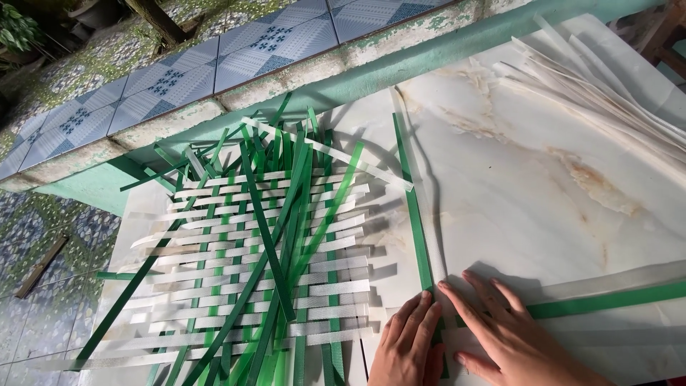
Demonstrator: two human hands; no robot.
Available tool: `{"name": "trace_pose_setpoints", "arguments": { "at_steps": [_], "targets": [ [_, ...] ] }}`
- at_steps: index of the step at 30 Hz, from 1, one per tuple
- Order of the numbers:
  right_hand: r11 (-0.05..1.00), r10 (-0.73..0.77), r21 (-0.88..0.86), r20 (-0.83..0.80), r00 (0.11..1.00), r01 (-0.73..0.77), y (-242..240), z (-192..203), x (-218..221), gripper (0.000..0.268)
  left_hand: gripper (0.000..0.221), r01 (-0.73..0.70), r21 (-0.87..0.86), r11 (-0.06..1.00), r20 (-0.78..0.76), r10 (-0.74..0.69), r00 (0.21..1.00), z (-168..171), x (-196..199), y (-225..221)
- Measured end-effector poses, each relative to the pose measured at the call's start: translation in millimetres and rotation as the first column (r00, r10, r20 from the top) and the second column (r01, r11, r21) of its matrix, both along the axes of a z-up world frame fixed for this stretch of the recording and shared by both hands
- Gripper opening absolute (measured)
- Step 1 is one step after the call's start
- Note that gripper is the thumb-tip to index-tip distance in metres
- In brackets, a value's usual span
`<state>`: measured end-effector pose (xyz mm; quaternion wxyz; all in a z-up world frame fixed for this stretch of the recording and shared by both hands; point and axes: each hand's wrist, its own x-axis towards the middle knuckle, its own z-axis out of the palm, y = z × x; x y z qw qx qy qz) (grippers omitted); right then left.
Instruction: Weaving green and white plastic strips together on a table to create a mat.
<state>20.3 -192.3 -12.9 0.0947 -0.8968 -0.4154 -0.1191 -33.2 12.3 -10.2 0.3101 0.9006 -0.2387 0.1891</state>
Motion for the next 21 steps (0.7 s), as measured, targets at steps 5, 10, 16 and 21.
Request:
{"name": "trace_pose_setpoints", "arguments": {
  "at_steps": [5, 10, 16, 21],
  "targets": [
    [0.996, -0.033, 0.079, -0.122, 0.992, 0.042, -2.0, -13.0, -0.6, 0.113, 0.035, -0.2, 0.119, 0.973, 0.322, 0.152, 0.934, -20.0, 4.9, -14.5],
    [0.995, -0.093, -0.005, 0.243, 0.966, 0.097, 3.3, -30.1, 1.8, 0.09, 0.023, -0.277, 0.168, 0.946, 0.458, 0.173, 0.872, -34.9, 9.2, -14.5],
    [0.921, -0.277, 0.293, 0.029, 0.96, 0.257, 31.4, -7.9, -13.8, 0.064, 0.021, -0.354, 0.019, 0.935, 0.443, 0.31, 0.841, -85.7, 13.8, -24.7],
    [0.752, -0.597, 0.338, -0.015, 0.802, 0.566, 49.3, -36.9, -15.8, 0.045, 0.021, -0.477, 0.012, 0.879, 0.459, 0.419, 0.784, -122.7, 18.4, -32.4]
  ]
}}
